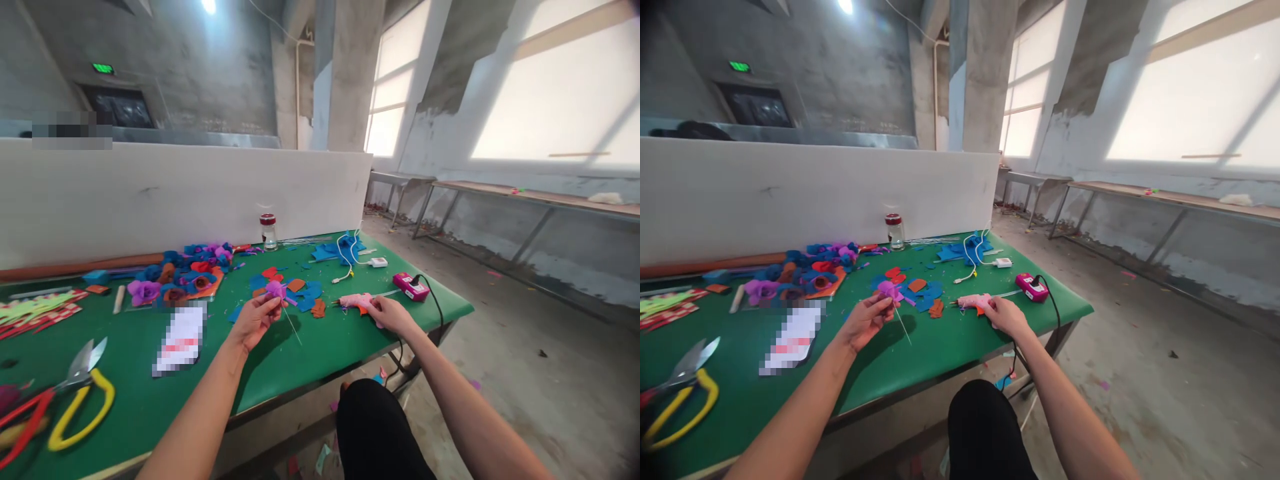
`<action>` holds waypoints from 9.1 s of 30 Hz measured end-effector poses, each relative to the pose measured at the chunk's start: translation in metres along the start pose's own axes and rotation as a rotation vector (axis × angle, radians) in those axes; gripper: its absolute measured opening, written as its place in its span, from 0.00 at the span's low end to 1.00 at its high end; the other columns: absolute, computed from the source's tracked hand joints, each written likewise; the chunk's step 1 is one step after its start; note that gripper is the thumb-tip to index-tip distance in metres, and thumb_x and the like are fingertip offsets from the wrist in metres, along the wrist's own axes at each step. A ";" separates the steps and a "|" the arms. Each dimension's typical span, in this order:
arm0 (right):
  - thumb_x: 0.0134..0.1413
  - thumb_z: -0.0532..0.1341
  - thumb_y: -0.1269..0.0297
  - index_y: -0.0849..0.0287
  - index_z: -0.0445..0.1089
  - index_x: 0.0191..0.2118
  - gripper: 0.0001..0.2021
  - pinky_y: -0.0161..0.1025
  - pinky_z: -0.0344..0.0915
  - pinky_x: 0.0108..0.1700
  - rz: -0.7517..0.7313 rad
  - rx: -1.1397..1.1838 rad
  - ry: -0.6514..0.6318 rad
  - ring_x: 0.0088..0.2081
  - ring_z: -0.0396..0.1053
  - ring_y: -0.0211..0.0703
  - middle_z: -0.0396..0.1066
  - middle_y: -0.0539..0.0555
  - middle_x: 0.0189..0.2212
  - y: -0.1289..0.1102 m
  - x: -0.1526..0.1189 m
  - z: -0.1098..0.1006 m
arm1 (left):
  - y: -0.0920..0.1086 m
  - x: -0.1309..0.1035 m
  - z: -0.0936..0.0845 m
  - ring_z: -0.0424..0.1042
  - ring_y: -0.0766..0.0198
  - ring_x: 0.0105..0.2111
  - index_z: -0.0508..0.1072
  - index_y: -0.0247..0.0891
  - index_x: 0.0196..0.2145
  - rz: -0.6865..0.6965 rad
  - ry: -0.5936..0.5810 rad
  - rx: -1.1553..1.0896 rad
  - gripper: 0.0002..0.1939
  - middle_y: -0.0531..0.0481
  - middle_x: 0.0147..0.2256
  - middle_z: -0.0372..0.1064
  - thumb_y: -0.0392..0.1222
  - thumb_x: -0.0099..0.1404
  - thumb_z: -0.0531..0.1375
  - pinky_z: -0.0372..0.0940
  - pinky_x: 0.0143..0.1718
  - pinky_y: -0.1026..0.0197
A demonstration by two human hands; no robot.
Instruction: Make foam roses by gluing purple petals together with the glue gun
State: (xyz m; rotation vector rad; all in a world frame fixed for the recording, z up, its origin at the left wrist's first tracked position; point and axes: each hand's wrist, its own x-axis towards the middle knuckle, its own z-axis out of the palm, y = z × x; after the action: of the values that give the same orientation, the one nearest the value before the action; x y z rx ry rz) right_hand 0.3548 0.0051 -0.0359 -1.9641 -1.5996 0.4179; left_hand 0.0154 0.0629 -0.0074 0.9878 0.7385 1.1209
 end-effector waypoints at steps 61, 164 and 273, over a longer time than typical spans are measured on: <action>0.63 0.51 0.62 0.60 0.63 0.56 0.18 0.47 0.66 0.53 -0.542 0.287 0.268 0.52 0.70 0.54 0.71 0.63 0.51 -0.129 -0.069 0.064 | 0.000 -0.004 0.007 0.70 0.68 0.23 0.78 0.31 0.33 0.096 0.044 -0.022 0.15 0.45 0.29 0.76 0.40 0.47 0.72 0.65 0.26 0.64; 0.64 0.51 0.66 0.58 0.64 0.52 0.13 0.47 0.70 0.49 -0.641 0.251 0.352 0.47 0.73 0.52 0.72 0.62 0.45 -0.135 -0.077 0.085 | -0.017 0.003 0.006 0.72 0.65 0.22 0.76 0.33 0.30 0.146 0.130 0.075 0.13 0.50 0.24 0.74 0.35 0.44 0.68 0.70 0.27 0.60; 0.50 0.60 0.43 0.56 0.76 0.34 0.21 0.42 0.63 0.42 -0.058 1.057 0.203 0.40 0.69 0.49 0.75 0.56 0.37 -0.118 0.018 0.063 | -0.001 -0.003 0.007 0.69 0.71 0.20 0.73 0.33 0.30 0.159 0.117 0.017 0.14 0.50 0.28 0.74 0.42 0.49 0.71 0.64 0.21 0.67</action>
State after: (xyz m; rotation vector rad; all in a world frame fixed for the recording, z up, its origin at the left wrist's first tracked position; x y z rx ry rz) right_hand 0.2305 0.0512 -0.0127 -1.0928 -0.9614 0.8008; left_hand 0.0211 0.0575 -0.0053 1.0150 0.7744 1.3221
